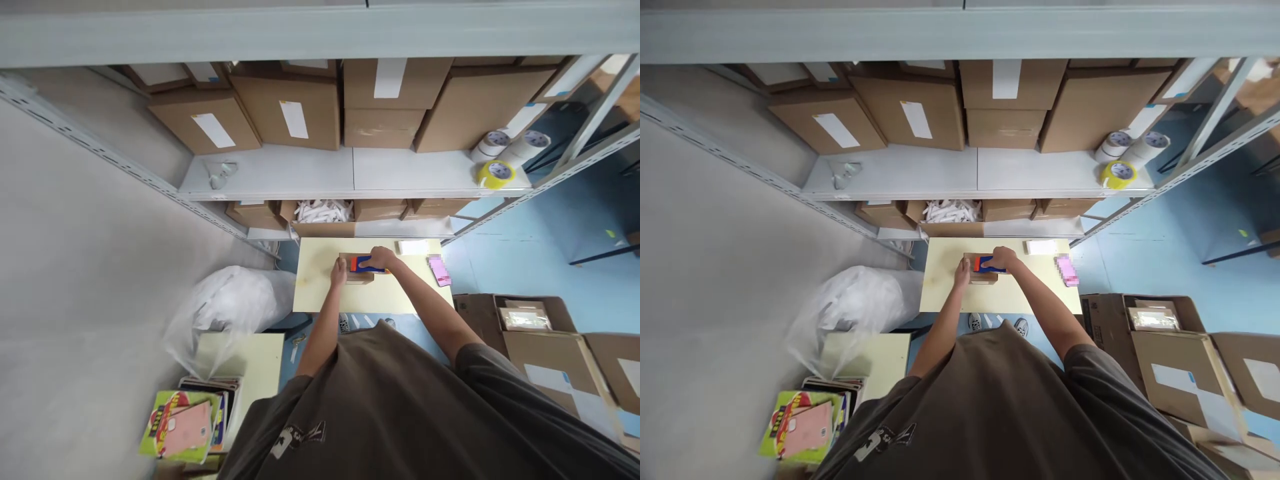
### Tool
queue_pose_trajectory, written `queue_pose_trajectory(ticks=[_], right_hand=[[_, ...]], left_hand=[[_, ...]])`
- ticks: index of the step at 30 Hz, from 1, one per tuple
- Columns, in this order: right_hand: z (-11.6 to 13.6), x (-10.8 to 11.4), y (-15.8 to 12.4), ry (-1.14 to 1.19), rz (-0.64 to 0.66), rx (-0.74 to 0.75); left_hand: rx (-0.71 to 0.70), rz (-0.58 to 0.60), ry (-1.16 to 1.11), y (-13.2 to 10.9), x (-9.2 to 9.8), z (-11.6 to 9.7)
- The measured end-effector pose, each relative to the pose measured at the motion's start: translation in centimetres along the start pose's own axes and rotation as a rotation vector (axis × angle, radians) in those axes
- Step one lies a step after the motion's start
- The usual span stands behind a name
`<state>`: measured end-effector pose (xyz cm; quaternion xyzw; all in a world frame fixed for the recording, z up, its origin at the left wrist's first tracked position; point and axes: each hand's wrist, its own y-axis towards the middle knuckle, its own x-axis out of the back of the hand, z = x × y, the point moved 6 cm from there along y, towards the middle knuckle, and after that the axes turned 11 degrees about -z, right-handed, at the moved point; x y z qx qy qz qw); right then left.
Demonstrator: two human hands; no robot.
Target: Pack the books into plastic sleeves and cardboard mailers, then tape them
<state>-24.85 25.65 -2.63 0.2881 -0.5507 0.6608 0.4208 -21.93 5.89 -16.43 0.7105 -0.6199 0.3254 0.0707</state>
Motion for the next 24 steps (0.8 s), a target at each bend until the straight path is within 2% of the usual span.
queue_pose_trajectory(ticks=[4,6,8,10,14,16,18,19,21,24], right_hand=[[-0.8,0.4,0.0,0.003,-0.01,-0.035],[-2.6,0.6,-0.3,0.025,-0.006,-0.034],[-5.4,0.8,-0.9,0.047,0.003,-0.017],[-9.5,0.9,-2.0,0.064,0.01,-0.015],[-20.8,0.9,-6.0,0.084,-0.013,-0.095],[-26.3,0.9,-8.4,0.088,-0.042,-0.169],[-30.1,0.7,-10.2,0.107,-0.049,-0.237],[-31.3,0.7,-10.7,0.106,-0.055,-0.258],[-31.9,0.4,-10.9,0.086,-0.067,-0.27],[-29.9,-0.1,-9.6,0.085,-0.086,-0.262]], left_hand=[[0.0,-0.013,0.016,-0.8,-0.5,-1.4],[-0.015,-0.016,0.054,-1.0,-1.3,-2.3],[-0.043,-0.009,0.077,-1.4,-2.8,-3.4],[-0.073,0.023,0.097,-2.3,-5.2,-4.7],[-0.065,0.049,0.158,-4.3,-9.6,-6.5],[-0.061,0.04,0.178,-4.8,-10.7,-6.9],[-0.076,0.042,0.176,-4.8,-11.1,-7.2],[-0.077,0.042,0.174,-4.6,-11.1,-7.2],[-0.073,0.038,0.167,-4.1,-10.7,-7.0],[-0.075,0.04,0.135,-3.1,-9.4,-6.1]])
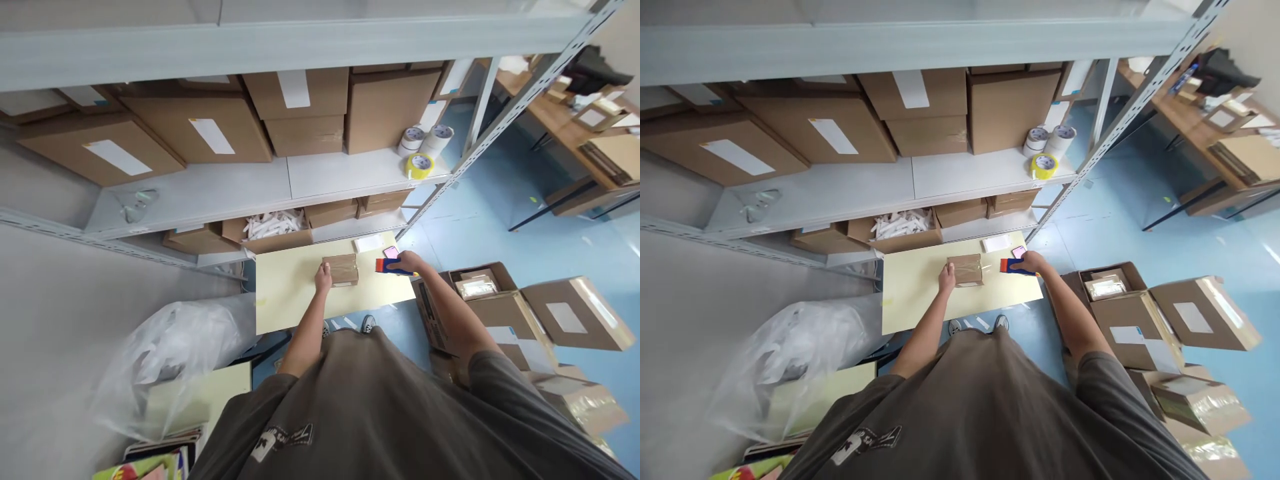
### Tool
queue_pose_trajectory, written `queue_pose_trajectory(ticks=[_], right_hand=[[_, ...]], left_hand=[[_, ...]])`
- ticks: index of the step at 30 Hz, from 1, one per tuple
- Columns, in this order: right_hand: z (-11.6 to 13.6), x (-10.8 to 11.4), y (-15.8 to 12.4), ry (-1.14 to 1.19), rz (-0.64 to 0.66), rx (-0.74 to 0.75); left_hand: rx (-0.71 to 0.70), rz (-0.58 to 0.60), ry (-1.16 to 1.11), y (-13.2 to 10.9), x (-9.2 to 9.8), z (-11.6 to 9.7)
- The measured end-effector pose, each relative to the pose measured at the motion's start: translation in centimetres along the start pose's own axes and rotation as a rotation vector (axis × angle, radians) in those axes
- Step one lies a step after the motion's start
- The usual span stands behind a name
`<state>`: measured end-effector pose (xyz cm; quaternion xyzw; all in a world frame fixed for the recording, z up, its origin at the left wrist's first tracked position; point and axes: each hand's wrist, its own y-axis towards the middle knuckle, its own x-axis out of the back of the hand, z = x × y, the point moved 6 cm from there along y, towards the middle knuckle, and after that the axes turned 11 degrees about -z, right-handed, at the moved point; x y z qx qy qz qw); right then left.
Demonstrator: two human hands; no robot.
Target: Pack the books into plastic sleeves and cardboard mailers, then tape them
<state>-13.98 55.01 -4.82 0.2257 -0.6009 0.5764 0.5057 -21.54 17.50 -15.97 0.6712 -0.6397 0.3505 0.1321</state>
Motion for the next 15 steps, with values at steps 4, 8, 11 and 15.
queue_pose_trajectory(ticks=[4,8,11,15], right_hand=[[6.3,-1.4,0.9,0.082,0.017,0.08],[14.6,-3.0,1.8,0.107,0.063,0.157],[21.0,-4.4,2.4,0.052,0.081,0.19],[27.5,-6.3,2.8,-0.024,0.102,0.189]], left_hand=[[0.02,0.02,-0.1,1.9,3.1,3.1],[0.139,-0.034,-0.075,4.0,7.9,7.4],[0.201,-0.166,-0.017,4.7,11.4,9.7],[0.081,-0.102,-0.089,4.3,11.8,9.8]])
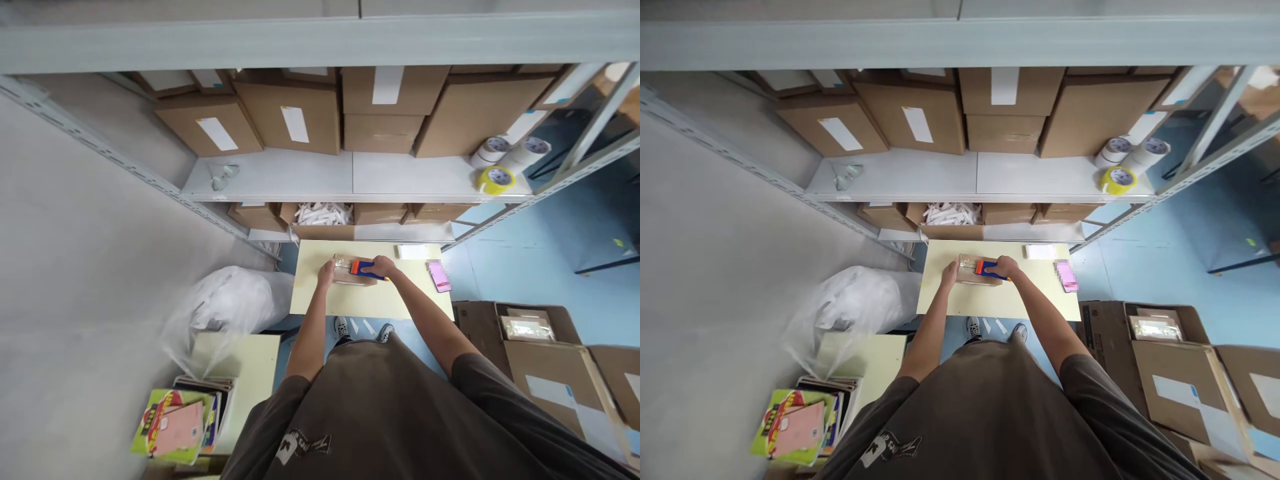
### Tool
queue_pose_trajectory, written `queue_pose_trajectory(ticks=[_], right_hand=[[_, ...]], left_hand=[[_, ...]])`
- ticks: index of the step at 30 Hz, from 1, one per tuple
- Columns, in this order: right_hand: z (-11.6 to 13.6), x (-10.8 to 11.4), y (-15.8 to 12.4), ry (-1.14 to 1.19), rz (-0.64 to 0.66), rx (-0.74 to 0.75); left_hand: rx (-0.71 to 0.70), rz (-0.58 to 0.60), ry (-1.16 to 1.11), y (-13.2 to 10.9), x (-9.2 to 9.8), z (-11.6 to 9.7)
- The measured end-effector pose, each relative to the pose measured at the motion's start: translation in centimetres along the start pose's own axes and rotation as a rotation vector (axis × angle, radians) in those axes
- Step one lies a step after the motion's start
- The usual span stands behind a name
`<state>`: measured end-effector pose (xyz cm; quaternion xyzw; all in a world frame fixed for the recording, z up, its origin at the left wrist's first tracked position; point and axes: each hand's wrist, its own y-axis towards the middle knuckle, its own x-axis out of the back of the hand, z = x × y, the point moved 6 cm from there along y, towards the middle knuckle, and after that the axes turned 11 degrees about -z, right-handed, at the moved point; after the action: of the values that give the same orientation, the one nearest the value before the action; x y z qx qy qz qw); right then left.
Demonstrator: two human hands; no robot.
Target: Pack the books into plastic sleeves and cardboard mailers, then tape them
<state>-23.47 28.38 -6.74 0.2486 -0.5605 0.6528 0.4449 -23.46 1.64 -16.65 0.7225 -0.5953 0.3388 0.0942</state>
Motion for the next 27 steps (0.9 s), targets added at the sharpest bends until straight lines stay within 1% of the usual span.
queue_pose_trajectory(ticks=[2,4,6,9,12,14,16,18,20,21,22,23,24,25,27], right_hand=[[1.7,-0.6,0.5,-0.032,-0.003,-0.019],[2.4,-0.9,0.7,-0.061,-0.011,-0.038],[2.0,-0.9,0.8,-0.083,-0.02,-0.062],[-0.5,-0.6,0.4,-0.077,-0.024,-0.109],[-4.7,-0.1,-0.6,-0.059,0.005,-0.132],[-8.6,0.3,-1.6,-0.049,0.031,-0.114],[-13.5,0.8,-3.1,-0.058,0.031,-0.101],[-19.4,1.7,-5.0,-0.101,-0.002,-0.143],[-25.5,2.6,-7.2,-0.143,-0.023,-0.233],[-28.1,3.0,-8.2,-0.14,-0.029,-0.288],[-30.2,3.2,-9.1,-0.121,-0.028,-0.323],[-31.6,3.4,-9.6,-0.104,-0.031,-0.338],[-32.4,3.4,-9.9,-0.088,-0.039,-0.35],[-32.7,3.4,-9.9,-0.074,-0.047,-0.353],[-31.6,3.1,-9.2,-0.05,-0.063,-0.341]], left_hand=[[0.018,0.06,0.002,-0.6,-1.0,0.2],[0.092,0.063,0.049,-1.3,-2.1,0.6],[0.12,0.056,0.096,-1.9,-3.4,0.6],[0.08,0.074,0.12,-3.1,-5.9,-0.6],[0.054,0.117,0.134,-5.1,-9.3,-2.4],[0.046,0.141,0.148,-6.7,-11.8,-3.8],[0.039,0.157,0.167,-8.2,-14.0,-5.1],[0.035,0.16,0.188,-9.2,-15.5,-6.0],[0.026,0.158,0.198,-9.4,-16.2,-6.4],[0.019,0.159,0.199,-9.4,-16.4,-6.5],[0.011,0.163,0.199,-9.2,-16.5,-6.6],[0.003,0.17,0.198,-9.0,-16.4,-6.5],[-0.001,0.178,0.198,-8.7,-16.3,-6.3],[0.0,0.187,0.197,-8.3,-16.0,-6.1],[0.006,0.207,0.174,-7.4,-15.3,-5.4]])
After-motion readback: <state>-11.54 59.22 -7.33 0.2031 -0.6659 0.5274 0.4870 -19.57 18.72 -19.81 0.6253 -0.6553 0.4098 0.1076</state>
